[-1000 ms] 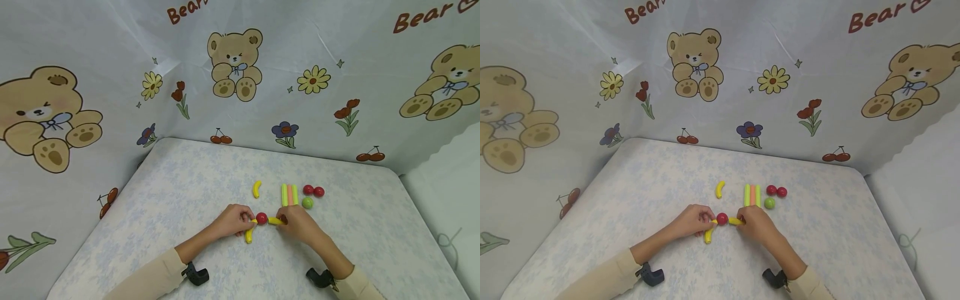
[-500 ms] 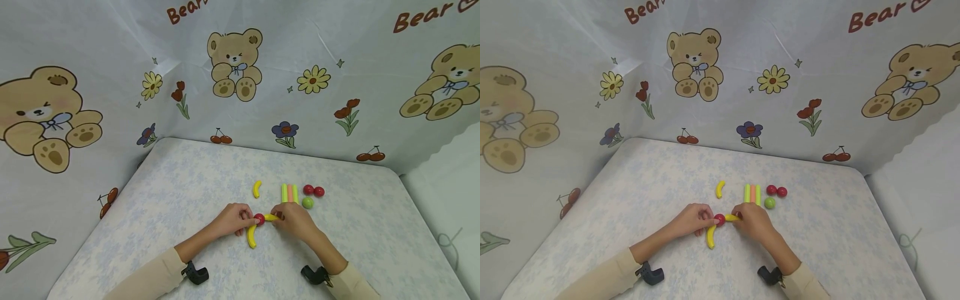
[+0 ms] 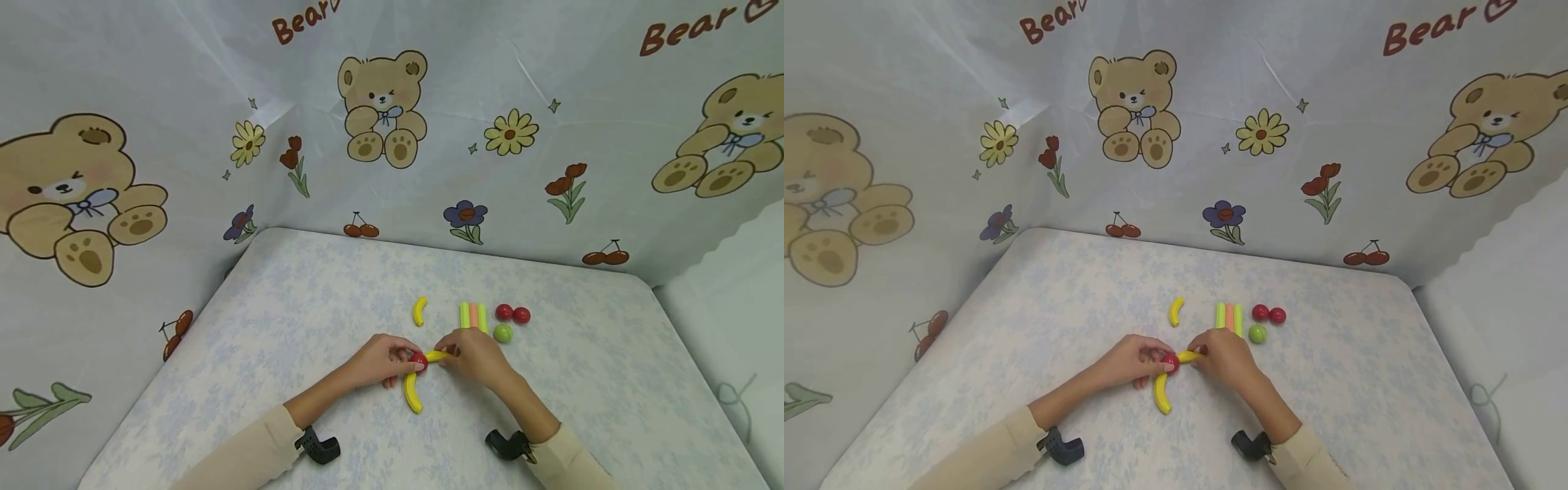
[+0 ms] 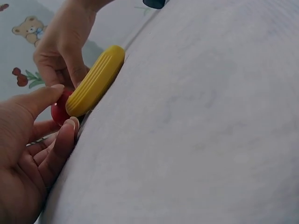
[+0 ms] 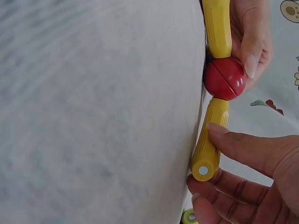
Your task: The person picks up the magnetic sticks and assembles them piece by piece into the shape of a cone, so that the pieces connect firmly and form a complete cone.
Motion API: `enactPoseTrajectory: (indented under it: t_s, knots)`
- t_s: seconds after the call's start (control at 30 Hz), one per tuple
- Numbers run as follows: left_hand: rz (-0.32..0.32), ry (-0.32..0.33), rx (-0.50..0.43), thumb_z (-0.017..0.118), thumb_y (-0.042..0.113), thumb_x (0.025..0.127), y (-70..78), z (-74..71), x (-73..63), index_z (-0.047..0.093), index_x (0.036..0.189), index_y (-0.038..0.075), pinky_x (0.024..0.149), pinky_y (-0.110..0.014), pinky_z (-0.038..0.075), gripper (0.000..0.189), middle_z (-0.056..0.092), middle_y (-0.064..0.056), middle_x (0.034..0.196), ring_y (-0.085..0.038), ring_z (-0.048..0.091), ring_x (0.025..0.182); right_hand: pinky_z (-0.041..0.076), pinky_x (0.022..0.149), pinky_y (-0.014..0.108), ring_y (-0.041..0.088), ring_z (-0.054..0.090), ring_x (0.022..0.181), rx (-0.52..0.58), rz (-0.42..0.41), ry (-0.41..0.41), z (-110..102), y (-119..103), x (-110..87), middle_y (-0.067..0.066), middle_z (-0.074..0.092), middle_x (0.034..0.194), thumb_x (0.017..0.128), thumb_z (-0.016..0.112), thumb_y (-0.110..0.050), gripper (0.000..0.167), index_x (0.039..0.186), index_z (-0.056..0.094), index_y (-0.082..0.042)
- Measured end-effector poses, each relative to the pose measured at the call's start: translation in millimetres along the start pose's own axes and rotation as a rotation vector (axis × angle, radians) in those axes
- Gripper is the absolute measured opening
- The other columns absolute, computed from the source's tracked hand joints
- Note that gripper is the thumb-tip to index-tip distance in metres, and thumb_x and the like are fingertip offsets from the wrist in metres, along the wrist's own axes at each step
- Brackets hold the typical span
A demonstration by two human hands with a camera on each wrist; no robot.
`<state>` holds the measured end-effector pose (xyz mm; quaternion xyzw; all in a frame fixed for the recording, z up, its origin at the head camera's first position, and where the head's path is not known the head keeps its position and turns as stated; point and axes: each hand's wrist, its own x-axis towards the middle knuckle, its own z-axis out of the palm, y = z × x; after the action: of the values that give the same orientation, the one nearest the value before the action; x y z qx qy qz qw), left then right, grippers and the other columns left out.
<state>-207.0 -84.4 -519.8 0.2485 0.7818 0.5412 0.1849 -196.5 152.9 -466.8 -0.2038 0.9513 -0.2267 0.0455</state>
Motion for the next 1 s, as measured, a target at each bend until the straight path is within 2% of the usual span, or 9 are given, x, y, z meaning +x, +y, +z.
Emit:
enactPoseTrajectory:
  t_s: [0.17,0.37,0.6,1.0]
  knots:
    - [0.020,0.006,0.008,0.080,0.033,0.090,-0.4,-0.3,1.2,0.076,0.107,0.023,0.039,-0.030,0.049,0.020,0.069,0.001,0.080,-0.017,0.055,0.042,0.048,0.061,0.027,0.007,0.054,0.067,-0.009,0.014,0.013,0.0,-3.6,2.9,-0.009,0.064,0.074,0.078,0.089,-0.010,0.019,0.095,0.080,-0.014]
    - [0.013,-0.005,0.003,0.080,0.033,0.090,-2.9,2.0,-0.2,0.075,0.105,0.023,0.039,-0.030,0.050,0.019,0.068,0.000,0.079,-0.017,0.055,0.042,0.049,0.063,0.026,0.008,0.053,0.067,0.019,0.048,-0.012,2.8,-2.4,1.4,-0.009,0.062,0.073,0.079,0.088,-0.011,0.016,0.091,0.078,-0.012]
    - [0.020,0.015,-0.001,0.080,0.032,0.090,-3.1,2.7,-1.2,0.075,0.104,0.023,0.039,-0.030,0.049,0.017,0.067,0.000,0.079,-0.016,0.054,0.041,0.049,0.062,0.025,0.008,0.054,0.068,0.043,0.015,-0.005,3.2,0.1,0.5,-0.008,0.063,0.074,0.079,0.087,-0.009,0.015,0.090,0.078,-0.011]
    - [0.017,0.002,-0.020,0.080,0.033,0.090,-6.5,2.9,1.4,0.075,0.103,0.023,0.039,-0.029,0.049,0.017,0.067,-0.001,0.078,-0.018,0.054,0.042,0.049,0.063,0.025,0.007,0.054,0.068,0.039,0.019,-0.012,2.9,2.7,0.4,-0.010,0.062,0.074,0.079,0.088,-0.011,0.017,0.092,0.077,-0.012]
